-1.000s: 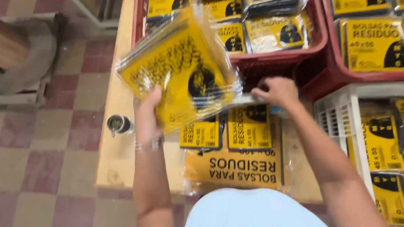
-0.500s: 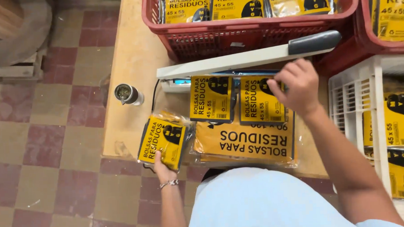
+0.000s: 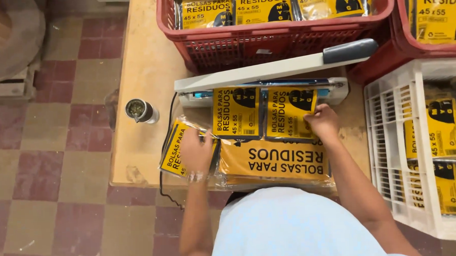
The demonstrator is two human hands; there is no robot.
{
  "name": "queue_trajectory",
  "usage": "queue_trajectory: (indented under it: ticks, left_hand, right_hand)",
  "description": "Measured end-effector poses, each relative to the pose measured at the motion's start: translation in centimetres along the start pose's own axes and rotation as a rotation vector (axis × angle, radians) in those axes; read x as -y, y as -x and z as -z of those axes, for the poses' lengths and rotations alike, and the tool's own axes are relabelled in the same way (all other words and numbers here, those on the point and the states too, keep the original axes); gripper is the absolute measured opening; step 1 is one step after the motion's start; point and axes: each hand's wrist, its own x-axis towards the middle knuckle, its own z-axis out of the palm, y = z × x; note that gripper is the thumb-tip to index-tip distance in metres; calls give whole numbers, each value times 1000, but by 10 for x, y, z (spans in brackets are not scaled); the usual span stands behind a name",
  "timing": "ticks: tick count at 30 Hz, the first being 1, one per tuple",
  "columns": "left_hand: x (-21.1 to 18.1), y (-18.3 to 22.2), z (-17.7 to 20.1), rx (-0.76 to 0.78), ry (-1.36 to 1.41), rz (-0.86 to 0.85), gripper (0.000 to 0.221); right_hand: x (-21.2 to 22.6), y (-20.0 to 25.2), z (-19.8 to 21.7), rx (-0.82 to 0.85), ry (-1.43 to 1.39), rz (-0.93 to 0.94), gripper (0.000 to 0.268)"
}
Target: Sealing plastic bags using a manual heat sealer and organizing them into crates at a workstation.
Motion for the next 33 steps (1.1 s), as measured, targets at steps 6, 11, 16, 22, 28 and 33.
queue_trajectory:
  ticks: [6, 11, 16, 22, 28, 33]
  left_hand:
    - [-25, -70, -88, 617, 297, 321, 77]
    - [-55, -33, -45, 241, 552, 19, 18]
    - [-71, -15, 17, 197, 1192, -156, 6]
    - [-110, 14, 24, 654, 1356, -4, 37]
    - [-181, 62, 20, 701, 985, 254, 50]
    - [-227, 81, 38, 776, 1135, 131, 21]
  right_hand:
    - [14, 38, 18, -90, -404, 39, 26]
    - [43, 96, 30, 10, -554, -80, 71]
    - [33, 123, 49, -167, -918, 279, 39]
    - [-15, 108, 23, -27, -1012, 259, 17]
    - [-7, 159, 83, 262, -688, 187, 91]
    - [-32, 186, 168, 79, -967, 210, 42]
